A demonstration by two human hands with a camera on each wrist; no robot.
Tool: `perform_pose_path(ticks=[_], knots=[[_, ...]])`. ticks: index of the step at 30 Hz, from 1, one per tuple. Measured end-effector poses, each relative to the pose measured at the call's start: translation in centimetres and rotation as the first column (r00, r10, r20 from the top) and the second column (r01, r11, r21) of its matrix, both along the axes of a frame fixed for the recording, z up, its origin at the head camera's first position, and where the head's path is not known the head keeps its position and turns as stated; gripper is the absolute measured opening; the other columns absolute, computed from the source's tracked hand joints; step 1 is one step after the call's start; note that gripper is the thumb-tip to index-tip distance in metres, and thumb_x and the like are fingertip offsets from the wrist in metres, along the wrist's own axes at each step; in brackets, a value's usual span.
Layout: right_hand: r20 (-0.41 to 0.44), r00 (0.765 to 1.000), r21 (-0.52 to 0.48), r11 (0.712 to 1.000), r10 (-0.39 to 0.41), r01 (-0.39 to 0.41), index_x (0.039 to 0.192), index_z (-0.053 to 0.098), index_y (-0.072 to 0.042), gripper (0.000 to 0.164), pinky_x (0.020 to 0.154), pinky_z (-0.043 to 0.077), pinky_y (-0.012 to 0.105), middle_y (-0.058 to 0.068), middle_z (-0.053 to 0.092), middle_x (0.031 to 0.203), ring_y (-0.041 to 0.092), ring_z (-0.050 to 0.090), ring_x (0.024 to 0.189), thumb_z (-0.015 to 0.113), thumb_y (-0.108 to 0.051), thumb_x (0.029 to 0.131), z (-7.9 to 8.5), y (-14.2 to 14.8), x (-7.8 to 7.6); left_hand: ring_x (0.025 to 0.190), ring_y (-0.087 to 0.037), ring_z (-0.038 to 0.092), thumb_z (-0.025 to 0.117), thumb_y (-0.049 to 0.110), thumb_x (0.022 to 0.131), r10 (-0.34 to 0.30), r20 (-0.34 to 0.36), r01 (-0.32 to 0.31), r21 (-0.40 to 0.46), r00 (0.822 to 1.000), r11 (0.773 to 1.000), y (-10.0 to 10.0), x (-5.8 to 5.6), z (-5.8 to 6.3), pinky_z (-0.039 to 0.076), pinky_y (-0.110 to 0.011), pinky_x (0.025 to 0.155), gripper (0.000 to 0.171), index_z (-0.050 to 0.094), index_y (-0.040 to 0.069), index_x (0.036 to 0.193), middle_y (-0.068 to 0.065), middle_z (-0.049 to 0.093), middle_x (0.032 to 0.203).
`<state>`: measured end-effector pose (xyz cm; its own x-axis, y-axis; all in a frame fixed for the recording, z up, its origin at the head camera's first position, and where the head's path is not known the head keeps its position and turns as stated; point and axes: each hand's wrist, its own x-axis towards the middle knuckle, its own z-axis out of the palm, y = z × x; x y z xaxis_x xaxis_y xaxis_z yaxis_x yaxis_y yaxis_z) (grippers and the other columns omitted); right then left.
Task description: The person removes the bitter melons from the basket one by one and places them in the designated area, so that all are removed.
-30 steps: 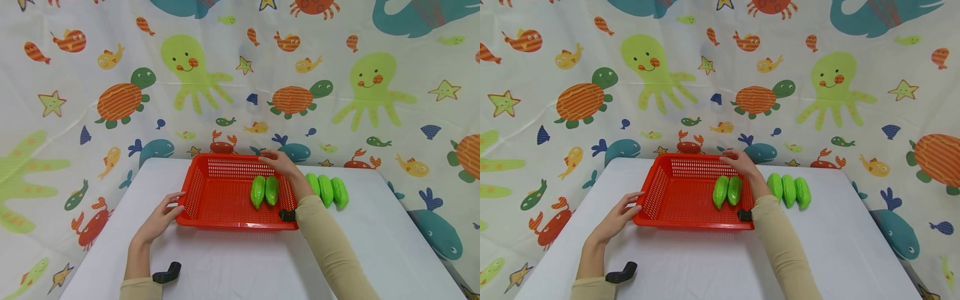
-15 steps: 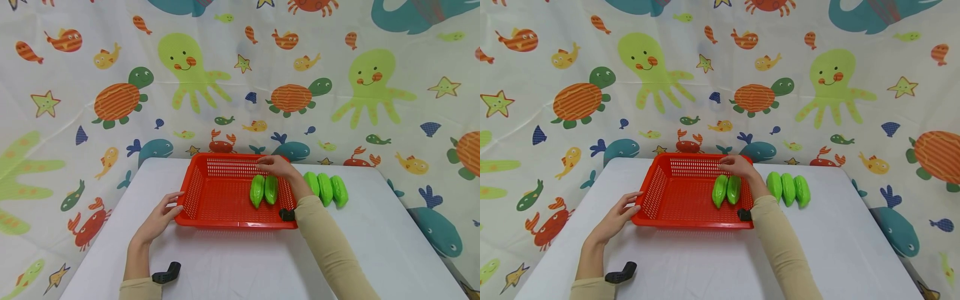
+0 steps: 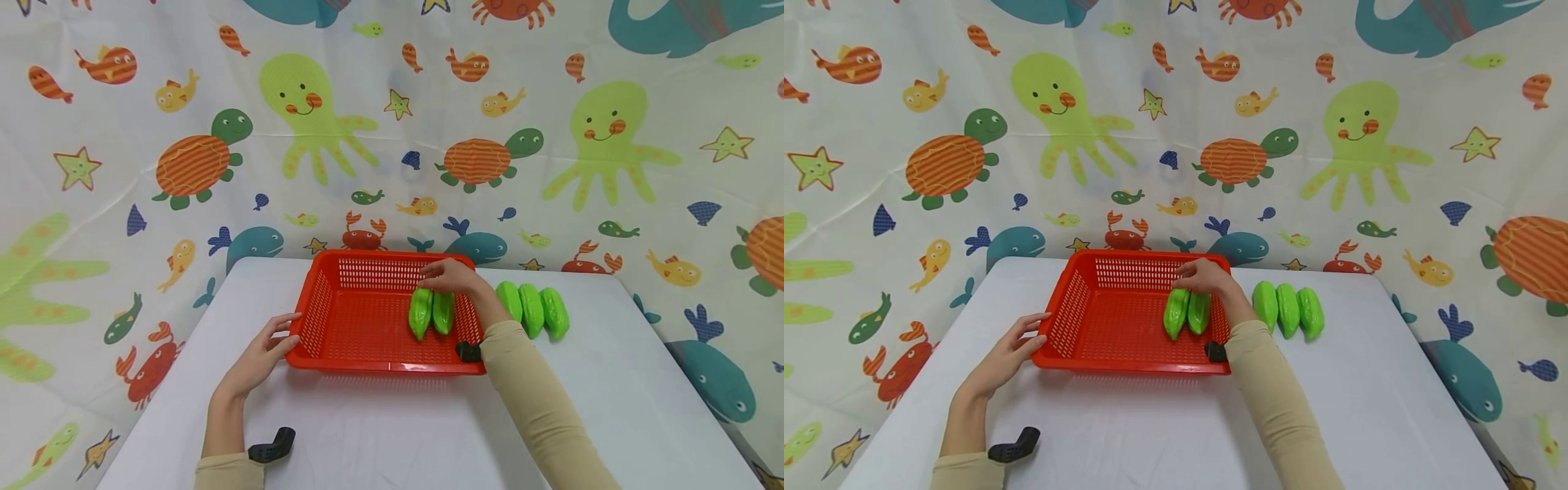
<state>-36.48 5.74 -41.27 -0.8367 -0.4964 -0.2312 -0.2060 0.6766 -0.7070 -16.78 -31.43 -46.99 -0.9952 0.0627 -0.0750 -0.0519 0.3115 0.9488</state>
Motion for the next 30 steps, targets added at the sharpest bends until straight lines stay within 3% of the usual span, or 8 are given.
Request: perform_pose_path(ticks=[11,21,30], knots=[[0.026,0.998,0.022,0.998,0.06,-0.06,0.133,0.06,-0.004,0.049,0.088,0.055,0.035,0.01,0.063,0.128,0.023,0.064,0.104,0.068,-0.03,0.093,0.0,-0.3,0.1,0.127,-0.038,0.046,0.061,0.039,0.096,0.0,-0.001,0.0,-0.019,1.0,1.0,-0.2,0.0,-0.1,0.052,-0.047,0.093,0.058,0.037,0.025,0.147,-0.014,0.036,0.147],[-0.004,0.998,0.086,0.994,0.063,-0.062,0.131,0.063,-0.007,0.048,0.087,0.055,0.035,0.009,0.065,0.125,0.021,0.064,0.101,0.069,-0.032,0.091,0.1,-0.6,0.3,0.126,-0.038,0.047,0.06,0.041,0.096,0.004,0.001,-0.004,-0.034,1.0,0.999,-0.3,-0.2,-0.5,0.053,-0.046,0.092,0.056,0.038,0.027,0.146,-0.014,0.037,0.146],[-0.083,0.976,0.203,0.963,0.2,-0.18,0.121,0.071,-0.012,0.037,0.091,0.051,0.038,0.005,0.07,0.112,0.021,0.062,0.1,0.069,-0.033,0.09,-0.2,-1.7,0.0,0.127,-0.039,0.045,0.06,0.041,0.096,-0.007,0.004,0.007,-0.03,1.0,1.0,-0.4,-0.2,-0.2,0.052,-0.046,0.092,0.059,0.037,0.025,0.147,-0.014,0.036,0.147]])
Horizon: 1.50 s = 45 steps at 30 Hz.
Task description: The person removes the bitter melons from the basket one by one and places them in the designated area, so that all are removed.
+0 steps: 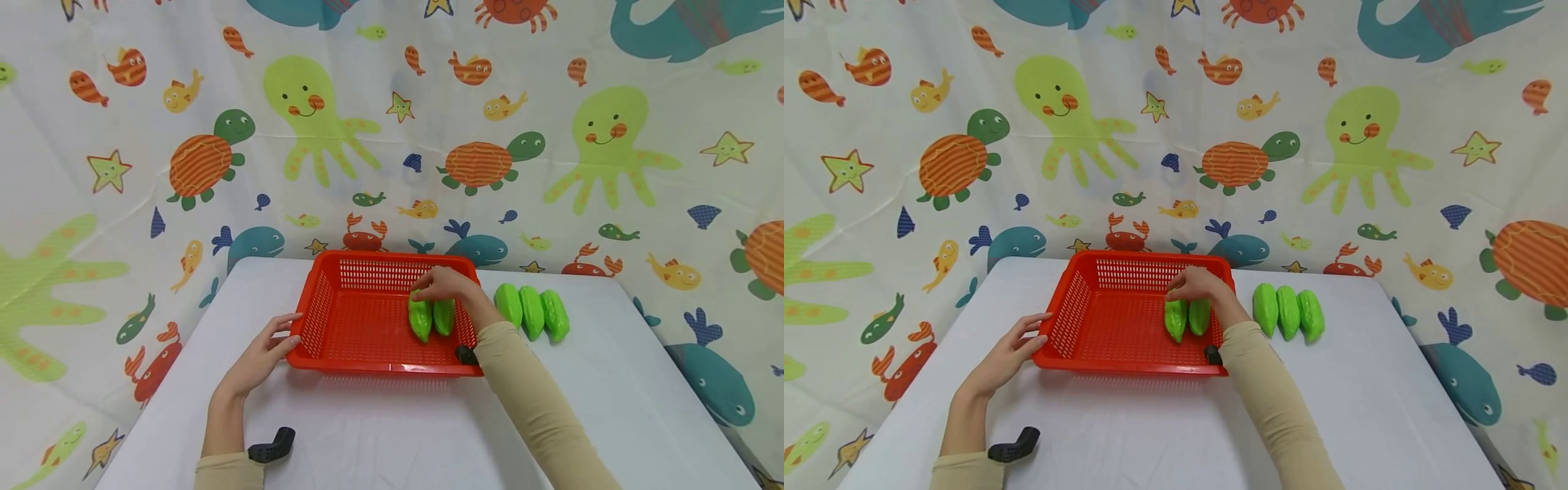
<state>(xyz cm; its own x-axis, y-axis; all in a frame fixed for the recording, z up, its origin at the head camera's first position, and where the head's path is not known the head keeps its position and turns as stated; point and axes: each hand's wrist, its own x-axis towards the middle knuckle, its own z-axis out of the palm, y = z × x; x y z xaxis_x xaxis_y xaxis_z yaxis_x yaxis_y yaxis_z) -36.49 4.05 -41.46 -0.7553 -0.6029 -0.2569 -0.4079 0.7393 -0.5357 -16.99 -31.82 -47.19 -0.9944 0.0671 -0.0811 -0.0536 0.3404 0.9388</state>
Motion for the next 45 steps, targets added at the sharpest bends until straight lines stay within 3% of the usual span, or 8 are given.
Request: perform_pose_path(ticks=[5,11,23,32,39,45], knots=[[-0.009,1.0,0.038,0.999,0.028,-0.028,0.116,0.073,-0.015,0.033,0.096,0.047,0.041,0.004,0.069,0.115,0.023,0.058,0.108,0.071,-0.033,0.089,-0.1,-0.4,0.0,0.127,-0.039,0.046,0.06,0.04,0.096,-0.003,-0.002,0.003,0.002,1.0,1.0,0.0,0.0,0.0,0.053,-0.044,0.092,0.058,0.037,0.025,0.147,-0.015,0.036,0.147],[0.014,0.999,0.073,0.996,0.052,-0.053,0.117,0.073,-0.014,0.034,0.094,0.048,0.038,0.003,0.069,0.116,0.02,0.059,0.104,0.073,-0.032,0.088,-0.1,-0.8,0.1,0.127,-0.038,0.046,0.06,0.041,0.096,0.01,0.0,-0.01,0.002,1.0,1.0,-0.1,-0.2,-0.2,0.052,-0.047,0.093,0.057,0.038,0.027,0.146,-0.014,0.037,0.146],[0.051,0.995,0.056,0.995,0.083,-0.086,0.124,0.069,-0.01,0.042,0.1,0.046,0.039,0.003,0.066,0.121,0.019,0.058,0.105,0.075,-0.028,0.087,-0.3,-1.8,0.3,0.128,-0.039,0.045,0.06,0.04,0.096,0.002,0.006,-0.002,0.01,1.0,1.0,0.0,-0.2,-0.1,0.052,-0.047,0.093,0.057,0.038,0.027,0.147,-0.014,0.035,0.147],[0.089,0.995,0.045,0.998,0.036,-0.04,0.126,0.068,-0.015,0.045,0.101,0.044,0.04,0.003,0.062,0.126,0.021,0.054,0.108,0.076,-0.03,0.085,-0.7,-2.2,0.5,0.128,-0.039,0.044,0.06,0.039,0.097,-0.008,0.009,0.008,0.013,1.0,1.0,-0.1,0.0,0.2,0.052,-0.047,0.093,0.058,0.037,0.023,0.147,-0.016,0.035,0.147],[0.156,0.987,0.014,0.999,0.029,-0.031,0.133,0.063,-0.015,0.053,0.105,0.039,0.045,0.004,0.057,0.13,0.023,0.049,0.115,0.077,-0.033,0.084,-1.0,-2.5,1.0,0.128,-0.04,0.045,0.059,0.038,0.097,-0.012,0.01,0.012,0.003,1.0,1.0,-0.5,0.0,-0.1,0.052,-0.046,0.092,0.057,0.037,0.023,0.147,-0.017,0.035,0.147],[0.161,0.987,0.015,0.999,0.027,-0.03,0.134,0.062,-0.017,0.053,0.106,0.038,0.046,0.004,0.055,0.133,0.023,0.047,0.117,0.076,-0.032,0.085,-1.2,-2.6,1.3,0.128,-0.04,0.045,0.059,0.039,0.097,-0.016,0.003,0.016,-0.003,1.0,1.0,-0.7,-0.1,-0.3,0.052,-0.047,0.092,0.057,0.037,0.024,0.147,-0.016,0.035,0.148]])
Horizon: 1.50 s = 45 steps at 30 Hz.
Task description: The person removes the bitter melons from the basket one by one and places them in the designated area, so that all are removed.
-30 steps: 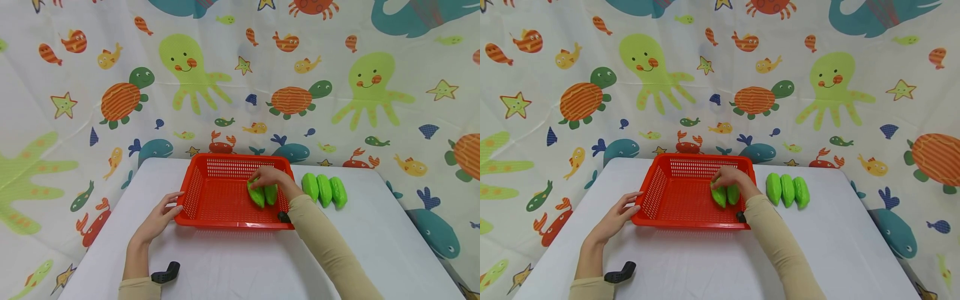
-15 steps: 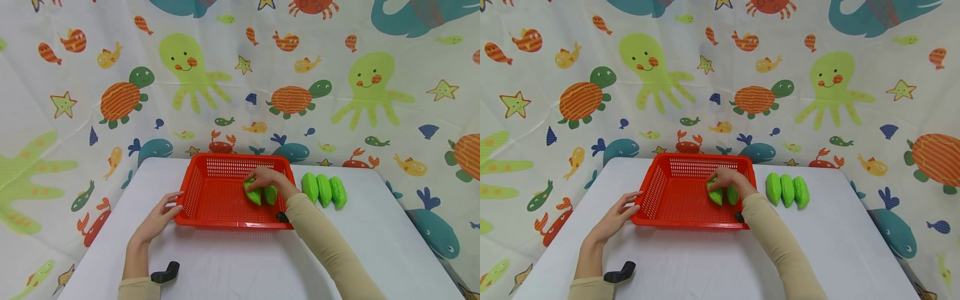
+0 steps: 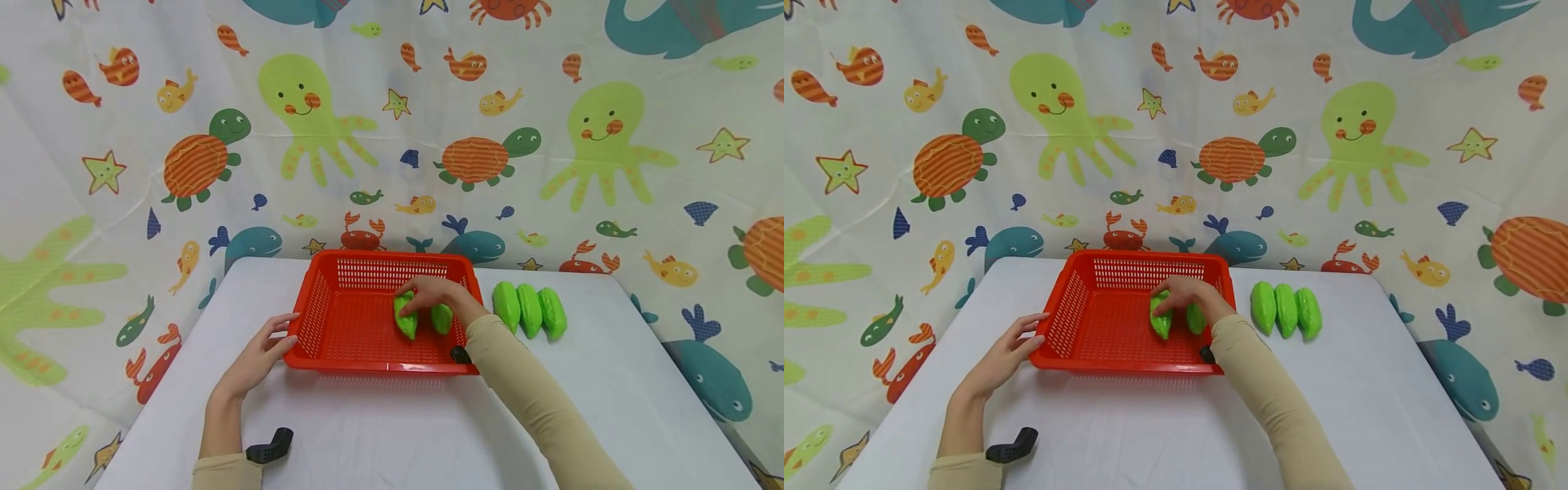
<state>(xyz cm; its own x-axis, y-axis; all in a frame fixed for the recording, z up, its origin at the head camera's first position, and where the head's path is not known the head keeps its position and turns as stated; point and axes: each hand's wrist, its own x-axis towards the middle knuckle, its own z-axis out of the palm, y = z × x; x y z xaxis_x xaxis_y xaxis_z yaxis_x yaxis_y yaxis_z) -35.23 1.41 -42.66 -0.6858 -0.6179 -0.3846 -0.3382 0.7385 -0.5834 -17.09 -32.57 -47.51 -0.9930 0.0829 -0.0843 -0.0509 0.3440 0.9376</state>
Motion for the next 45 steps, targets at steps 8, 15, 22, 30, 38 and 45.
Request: perform_pose_path(ticks=[8,15,22,30,38,45], knots=[[0.031,0.999,0.013,1.0,-0.017,0.017,0.132,0.063,-0.019,0.049,0.106,0.038,0.048,0.004,0.051,0.137,0.025,0.044,0.122,0.076,-0.027,0.085,-0.06,-0.03,-0.08,0.127,-0.038,0.046,0.06,0.04,0.096,0.01,-0.007,-0.01,0.005,1.0,1.0,0.08,-0.3,-0.15,0.052,-0.048,0.092,0.056,0.038,0.028,0.146,-0.014,0.036,0.147],[0.014,1.0,0.029,0.999,-0.019,0.019,0.132,0.064,-0.019,0.049,0.106,0.038,0.049,0.005,0.051,0.14,0.026,0.045,0.124,0.077,-0.025,0.085,-0.13,-0.2,-0.2,0.127,-0.039,0.045,0.06,0.041,0.096,0.001,-0.006,-0.001,0.001,1.0,1.0,-0.02,-0.39,-0.05,0.052,-0.047,0.092,0.058,0.037,0.025,0.147,-0.015,0.035,0.148],[-0.011,1.0,0.049,0.999,0.007,-0.006,0.133,0.063,-0.019,0.049,0.108,0.037,0.048,0.005,0.049,0.143,0.025,0.045,0.125,0.075,-0.026,0.086,-0.08,-0.38,-0.33,0.129,-0.039,0.045,0.06,0.039,0.096,0.001,0.001,-0.001,0.014,1.0,1.0,-0.01,-0.45,0.25,0.052,-0.046,0.093,0.058,0.037,0.024,0.147,-0.014,0.034,0.149],[-0.037,0.999,0.057,0.998,0.024,-0.022,0.133,0.062,-0.018,0.05,0.106,0.039,0.045,0.004,0.055,0.135,0.023,0.048,0.118,0.075,-0.029,0.086,0.0,-0.48,-0.4,0.129,-0.039,0.045,0.06,0.039,0.096,-0.004,-0.002,0.004,0.02,1.0,1.0,-0.09,-0.64,0.24,0.052,-0.046,0.092,0.058,0.036,0.025,0.148,-0.014,0.034,0.149],[-0.047,0.999,0.057,0.998,0.018,-0.015,0.132,0.064,-0.018,0.049,0.106,0.039,0.045,0.003,0.057,0.132,0.022,0.049,0.116,0.076,-0.03,0.086,-0.22,-0.56,-0.7,0.128,-0.04,0.046,0.061,0.037,0.096,-0.009,-0.018,0.009,0.023,1.0,1.0,-0.21,-0.86,0.23,0.052,-0.047,0.092,0.058,0.036,0.025,0.148,-0.015,0.034,0.149],[-0.04,0.999,0.056,0.998,0.01,-0.008,0.132,0.063,-0.018,0.049,0.106,0.039,0.045,0.003,0.056,0.133,0.022,0.049,0.116,0.076,-0.028,0.086,-0.38,-0.56,-0.81,0.128,-0.04,0.046,0.06,0.036,0.097,-0.013,-0.021,0.014,0.027,1.0,1.0,-0.22,-0.94,0.27,0.052,-0.047,0.092,0.058,0.037,0.024,0.148,-0.015,0.035,0.149]])
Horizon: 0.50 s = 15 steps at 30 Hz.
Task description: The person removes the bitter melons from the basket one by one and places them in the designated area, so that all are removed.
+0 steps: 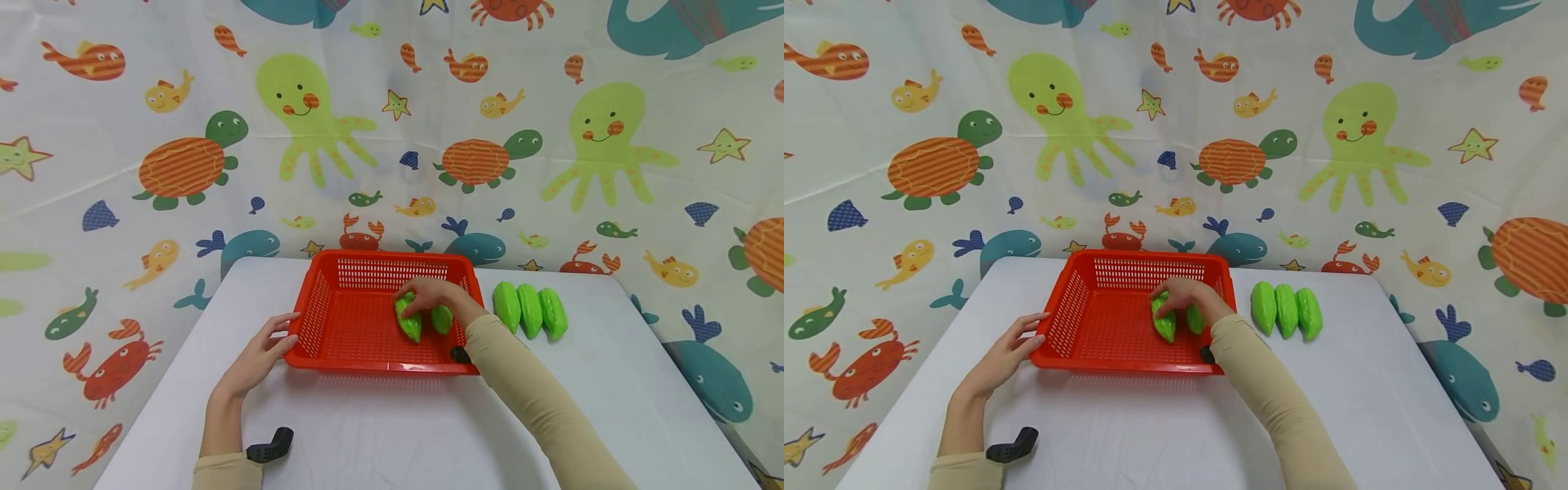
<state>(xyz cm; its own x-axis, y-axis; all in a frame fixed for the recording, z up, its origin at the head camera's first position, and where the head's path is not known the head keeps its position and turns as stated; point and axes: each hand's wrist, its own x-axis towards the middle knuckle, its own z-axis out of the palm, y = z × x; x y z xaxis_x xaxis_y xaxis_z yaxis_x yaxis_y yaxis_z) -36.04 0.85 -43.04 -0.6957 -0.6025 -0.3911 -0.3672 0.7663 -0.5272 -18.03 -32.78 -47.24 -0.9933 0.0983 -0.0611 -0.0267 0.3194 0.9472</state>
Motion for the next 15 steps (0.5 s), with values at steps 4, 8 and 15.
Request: perform_pose_path(ticks=[4,8,15], knots=[[-0.009,1.0,-0.003,1.0,0.022,-0.022,0.132,0.064,-0.017,0.048,0.104,0.041,0.043,0.003,0.057,0.13,0.021,0.051,0.113,0.075,-0.029,0.086,0.0,0.07,0.04,0.128,-0.04,0.045,0.06,0.037,0.096,0.009,0.01,-0.009,-0.002,1.0,1.0,0.21,0.27,0.11,0.052,-0.047,0.092,0.058,0.037,0.024,0.148,-0.015,0.035,0.149],[-0.009,1.0,-0.019,0.999,0.026,-0.027,0.131,0.064,-0.014,0.048,0.102,0.043,0.042,0.003,0.06,0.126,0.021,0.053,0.11,0.074,-0.03,0.087,0.07,0.14,0.21,0.129,-0.04,0.045,0.061,0.038,0.096,0.02,0.019,-0.02,-0.008,1.0,1.0,0.39,0.5,0.19,0.052,-0.047,0.093,0.059,0.037,0.024,0.148,-0.015,0.034,0.149],[-0.007,1.0,-0.038,0.999,0.008,-0.008,0.129,0.065,-0.014,0.047,0.101,0.044,0.043,0.003,0.061,0.123,0.022,0.053,0.109,0.076,-0.027,0.085,0.09,0.34,0.53,0.128,-0.039,0.045,0.061,0.038,0.096,0.027,0.022,-0.026,-0.014,0.999,1.0,0.66,0.88,0.28,0.052,-0.047,0.093,0.059,0.037,0.025,0.148,-0.015,0.034,0.149]])
